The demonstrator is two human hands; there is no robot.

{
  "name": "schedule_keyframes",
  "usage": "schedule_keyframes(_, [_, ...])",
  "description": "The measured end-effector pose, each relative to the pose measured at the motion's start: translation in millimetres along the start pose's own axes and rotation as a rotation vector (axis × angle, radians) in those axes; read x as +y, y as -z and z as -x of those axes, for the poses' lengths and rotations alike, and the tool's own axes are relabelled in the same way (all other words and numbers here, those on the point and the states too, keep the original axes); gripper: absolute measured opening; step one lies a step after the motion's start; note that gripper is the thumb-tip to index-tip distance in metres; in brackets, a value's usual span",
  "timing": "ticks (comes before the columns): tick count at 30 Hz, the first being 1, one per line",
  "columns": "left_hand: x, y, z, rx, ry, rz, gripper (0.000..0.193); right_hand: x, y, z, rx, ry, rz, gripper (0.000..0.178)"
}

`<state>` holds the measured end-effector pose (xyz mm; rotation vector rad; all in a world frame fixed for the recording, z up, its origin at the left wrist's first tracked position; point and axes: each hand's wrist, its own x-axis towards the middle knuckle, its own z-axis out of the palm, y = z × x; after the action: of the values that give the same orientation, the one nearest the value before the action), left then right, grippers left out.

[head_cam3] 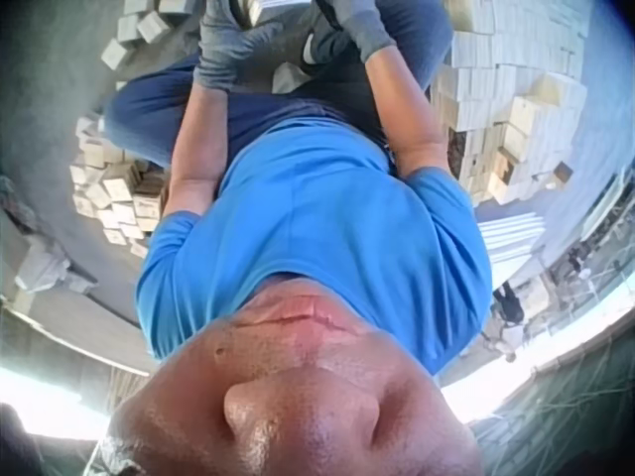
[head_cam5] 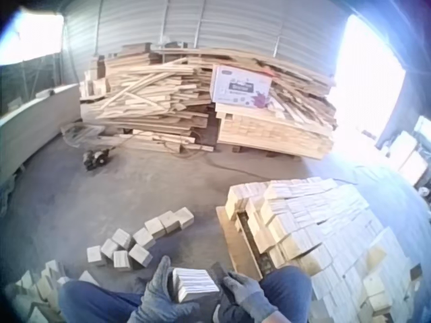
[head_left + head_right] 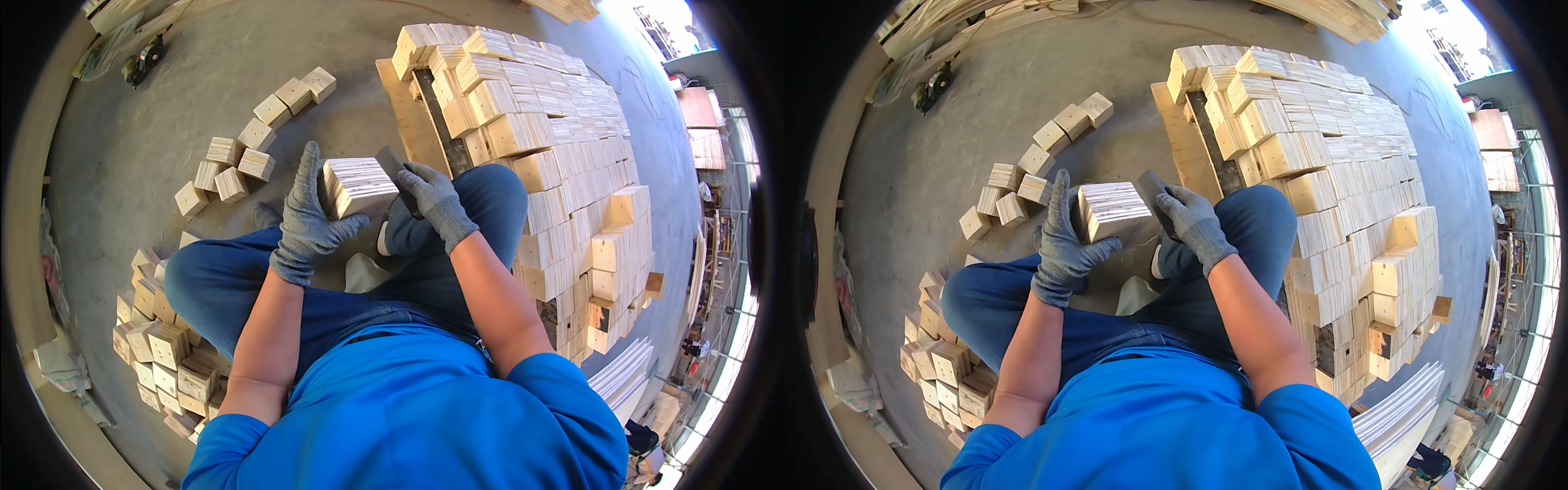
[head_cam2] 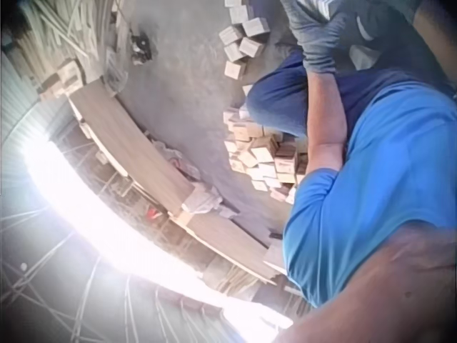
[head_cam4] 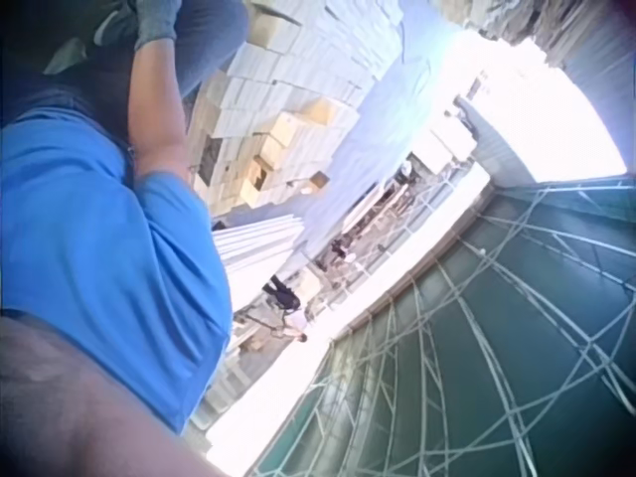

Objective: The person sits on the floor and sands small wooden blocks one by one using a sanding block. After sanding each block, the person places it on a nearby pile of finished blocks.

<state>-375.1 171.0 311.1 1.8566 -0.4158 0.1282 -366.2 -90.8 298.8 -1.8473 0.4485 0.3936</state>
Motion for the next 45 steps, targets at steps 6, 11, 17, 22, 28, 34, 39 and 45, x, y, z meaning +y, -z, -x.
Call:
schedule_keyframes(6, [-3, -2, 2, -0.035, 0.124, -0.025, 0.136, 19, -5, -11, 0.019, 0.133, -0.147, 0.047])
schedule_keyframes(11, [-18, -6, 1, -0.002, 0.161, 0.047, 0.136, 16, -23, 2, -0.073, -0.052, -0.612, 0.042])
schedule_keyframes(17, [-13, -4, -1, 0.166, 0.333, 0.435, 0.129, 36, -39, 9, -0.162, -0.275, -0.71, 0.042])
schedule_keyframes(22, [-16, -4, -7, 0.244, 0.299, 0.258, 0.123, 23, -52, 13, -0.081, -0.469, -0.994, 0.043])
schedule_keyframes(28, [-20, -7, -3, 0.225, 0.37, 0.012, 0.119, 23, -58, 13, -0.016, -0.199, -0.869, 0.037])
schedule_keyframes(34, [-16, -1, -1, 0.174, 0.339, 0.259, 0.073, 31, -54, 11, -0.065, -0.277, -1.009, 0.034])
schedule_keyframes(39, [1, 20, -11, 0.075, 0.588, 0.641, 0.06, 35, -47, 10, -0.192, -0.448, -1.145, 0.032])
schedule_keyframes(45, [-34, -9, -3, 0.242, 0.614, 0.402, 0.069, 38, -66, 5, -0.093, -0.414, -1.222, 0.029])
